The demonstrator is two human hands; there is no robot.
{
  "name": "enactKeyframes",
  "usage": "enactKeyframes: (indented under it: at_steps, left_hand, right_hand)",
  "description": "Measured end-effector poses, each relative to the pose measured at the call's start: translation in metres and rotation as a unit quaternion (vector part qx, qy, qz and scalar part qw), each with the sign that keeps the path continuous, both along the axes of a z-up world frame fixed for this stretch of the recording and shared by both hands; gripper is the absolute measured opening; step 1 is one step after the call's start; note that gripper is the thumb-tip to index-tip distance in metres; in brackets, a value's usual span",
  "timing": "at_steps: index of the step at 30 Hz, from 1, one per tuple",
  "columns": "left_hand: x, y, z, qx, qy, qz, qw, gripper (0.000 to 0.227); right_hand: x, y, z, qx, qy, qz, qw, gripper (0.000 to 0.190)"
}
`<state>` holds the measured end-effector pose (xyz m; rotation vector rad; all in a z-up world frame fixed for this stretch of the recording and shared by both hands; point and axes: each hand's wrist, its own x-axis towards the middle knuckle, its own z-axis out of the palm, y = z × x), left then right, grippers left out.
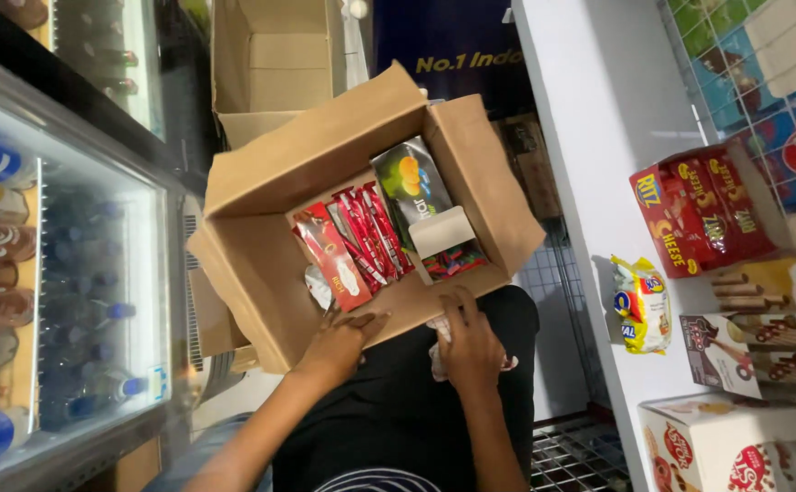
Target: Restocking and organizing various snacks and candies from a cardboard box onto store shelves.
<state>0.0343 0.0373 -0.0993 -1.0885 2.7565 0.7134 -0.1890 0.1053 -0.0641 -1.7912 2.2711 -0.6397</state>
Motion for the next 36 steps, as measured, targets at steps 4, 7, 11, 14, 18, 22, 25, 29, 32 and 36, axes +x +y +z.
enactKeyframes:
  at_steps: [4,7,11,14,18,22,25,29,32,36]
  left_hand:
    - [0.001,0.006,0.004,0.159,-0.039,0.074,0.984,0.089]
    - [0.009,0.003,0.000,0.116,0.057,0.013,0.992,0.088]
    - [0.003,-0.036,0.020,0.244,0.055,0.054,0.967,0.077]
    - [-0.028,-0.061,-0.024,0.174,0.142,0.195,0.955,0.059]
    - [-0.090,-0.091,-0.061,0.236,0.177,0.289,0.911,0.062]
    - [-0.126,-0.102,-0.156,0.218,0.224,0.282,0.907,0.043]
    - [-0.118,-0.106,-0.145,0.090,0.266,0.270,0.921,0.027]
    - [-0.101,-0.102,-0.026,0.211,0.254,0.332,0.884,0.020]
    - [-0.091,-0.099,0.022,0.173,0.296,0.316,0.885,0.021]
    - [-0.076,-0.092,0.079,0.138,0.358,0.338,0.859,0.013]
  right_hand:
    - [-0.004,0.004,-0.006,0.010,0.019,0.007,1.000,0.058]
    - [-0.007,0.002,-0.006,0.024,0.024,0.031,0.999,0.060]
    - [-0.004,0.000,-0.004,0.007,0.020,0.058,0.998,0.063]
    - [-0.002,0.001,-0.001,-0.012,0.009,0.059,0.998,0.066]
    - [-0.002,0.001,0.007,0.002,-0.008,0.059,0.998,0.069]
    - [-0.004,0.007,0.018,0.007,-0.028,0.059,0.998,0.073]
    - [-0.010,0.015,0.031,-0.013,-0.049,0.044,0.998,0.074]
    - [-0.018,0.017,0.036,-0.054,-0.067,0.017,0.996,0.075]
    - [-0.020,0.012,0.044,-0.058,-0.087,-0.007,0.995,0.078]
    - [-0.019,0.016,0.051,-0.068,-0.103,-0.008,0.992,0.083]
